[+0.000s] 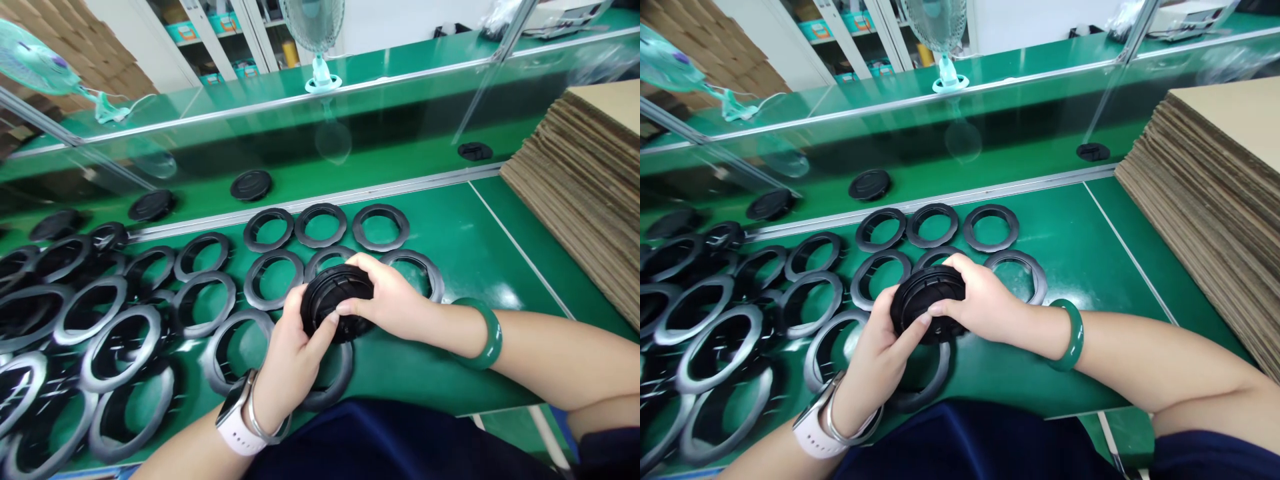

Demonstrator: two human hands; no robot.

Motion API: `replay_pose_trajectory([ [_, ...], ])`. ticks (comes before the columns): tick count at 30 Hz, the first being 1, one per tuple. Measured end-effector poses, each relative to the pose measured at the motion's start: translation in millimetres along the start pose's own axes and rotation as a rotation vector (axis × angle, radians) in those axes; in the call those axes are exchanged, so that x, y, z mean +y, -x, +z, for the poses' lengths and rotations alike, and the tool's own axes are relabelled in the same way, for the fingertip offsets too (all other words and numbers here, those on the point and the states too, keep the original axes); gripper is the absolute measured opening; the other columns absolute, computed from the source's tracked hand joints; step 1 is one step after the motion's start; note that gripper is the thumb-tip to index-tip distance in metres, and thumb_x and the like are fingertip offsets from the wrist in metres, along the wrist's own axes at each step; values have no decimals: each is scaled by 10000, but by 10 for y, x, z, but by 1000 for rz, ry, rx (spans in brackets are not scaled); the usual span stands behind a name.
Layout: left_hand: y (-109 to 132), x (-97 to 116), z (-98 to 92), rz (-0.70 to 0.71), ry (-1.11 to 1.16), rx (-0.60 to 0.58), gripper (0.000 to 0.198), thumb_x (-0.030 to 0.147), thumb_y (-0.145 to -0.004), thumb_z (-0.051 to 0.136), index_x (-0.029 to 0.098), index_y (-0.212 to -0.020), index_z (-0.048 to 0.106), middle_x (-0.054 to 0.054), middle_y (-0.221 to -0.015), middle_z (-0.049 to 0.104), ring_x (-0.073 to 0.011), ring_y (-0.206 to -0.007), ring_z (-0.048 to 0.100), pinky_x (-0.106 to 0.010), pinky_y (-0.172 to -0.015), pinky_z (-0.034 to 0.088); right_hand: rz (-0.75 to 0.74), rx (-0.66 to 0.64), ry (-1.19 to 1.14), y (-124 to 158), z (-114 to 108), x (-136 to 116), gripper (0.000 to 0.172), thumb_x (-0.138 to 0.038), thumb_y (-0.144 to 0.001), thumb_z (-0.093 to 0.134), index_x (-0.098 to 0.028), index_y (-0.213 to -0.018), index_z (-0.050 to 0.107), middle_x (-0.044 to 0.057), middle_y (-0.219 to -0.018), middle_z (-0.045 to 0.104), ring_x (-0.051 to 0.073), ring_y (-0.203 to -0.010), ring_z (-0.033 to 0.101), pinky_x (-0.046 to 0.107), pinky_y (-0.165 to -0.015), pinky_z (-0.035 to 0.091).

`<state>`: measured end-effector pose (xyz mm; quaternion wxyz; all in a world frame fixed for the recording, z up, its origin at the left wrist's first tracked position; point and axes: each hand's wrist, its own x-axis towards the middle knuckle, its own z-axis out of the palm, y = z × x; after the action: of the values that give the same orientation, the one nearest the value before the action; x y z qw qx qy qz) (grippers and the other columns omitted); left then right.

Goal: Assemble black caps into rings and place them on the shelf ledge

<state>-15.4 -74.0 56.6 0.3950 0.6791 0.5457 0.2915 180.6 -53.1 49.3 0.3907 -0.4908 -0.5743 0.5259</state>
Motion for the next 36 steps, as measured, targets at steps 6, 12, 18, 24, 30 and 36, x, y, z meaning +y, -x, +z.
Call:
replay_pose_trajectory([
  [6,-18,44,-65,-8,402,-66,437,400,-976,577,250,-1336,380,-86,-1181,668,-223,-997,702,-355,-821,582,-81,159,-292,-219,-304,-68,461,-293,-650,895,-190,-1014,631,20,-1028,699,224,-1011,653,386,-927,543],
  [12,-120,22,-105,34,135,26,257,347,-951,617,209,-1160,558,-91,-1136,693,-215,-987,692,-359,-860,564,-114,504,-645,-624,-1044,8,206,-173,-779,780,-167,-954,670,71,-1040,725,233,-984,693,411,-896,617],
  [18,-126,-26,-54,299,-295,-122,224,256,-943,597,242,-1164,631,-65,-1185,684,-247,-1149,613,-447,-1038,479,-20,704,-848,-894,-1459,383,102,-155,-954,587,-136,-1003,674,60,-1053,736,163,-1000,700,294,-855,633],
  [24,-99,-62,-5,385,-388,-192,305,238,-942,601,229,-1247,606,-68,-1260,668,-244,-1217,576,-454,-1083,457,-39,763,-915,-979,-1481,504,104,-218,-980,591,-158,-1013,670,45,-1074,737,167,-1051,698,327,-899,623],
  [30,-89,-61,12,408,-433,-204,350,238,-937,605,216,-1286,586,-86,-1294,649,-263,-1241,556,-473,-1096,438,-39,774,-927,-1014,-1518,559,143,-275,-989,588,-156,-1002,664,57,-1131,725,178,-1100,683,354,-911,620],
  [36,-89,-57,26,409,-482,-228,390,299,-931,638,219,-1307,572,-101,-1177,646,-285,-1112,582,-493,-1011,463,-76,741,-880,-1020,-1535,624,189,-358,-962,611,-178,-1008,649,62,-1162,710,187,-1115,675,385,-945,603],
])
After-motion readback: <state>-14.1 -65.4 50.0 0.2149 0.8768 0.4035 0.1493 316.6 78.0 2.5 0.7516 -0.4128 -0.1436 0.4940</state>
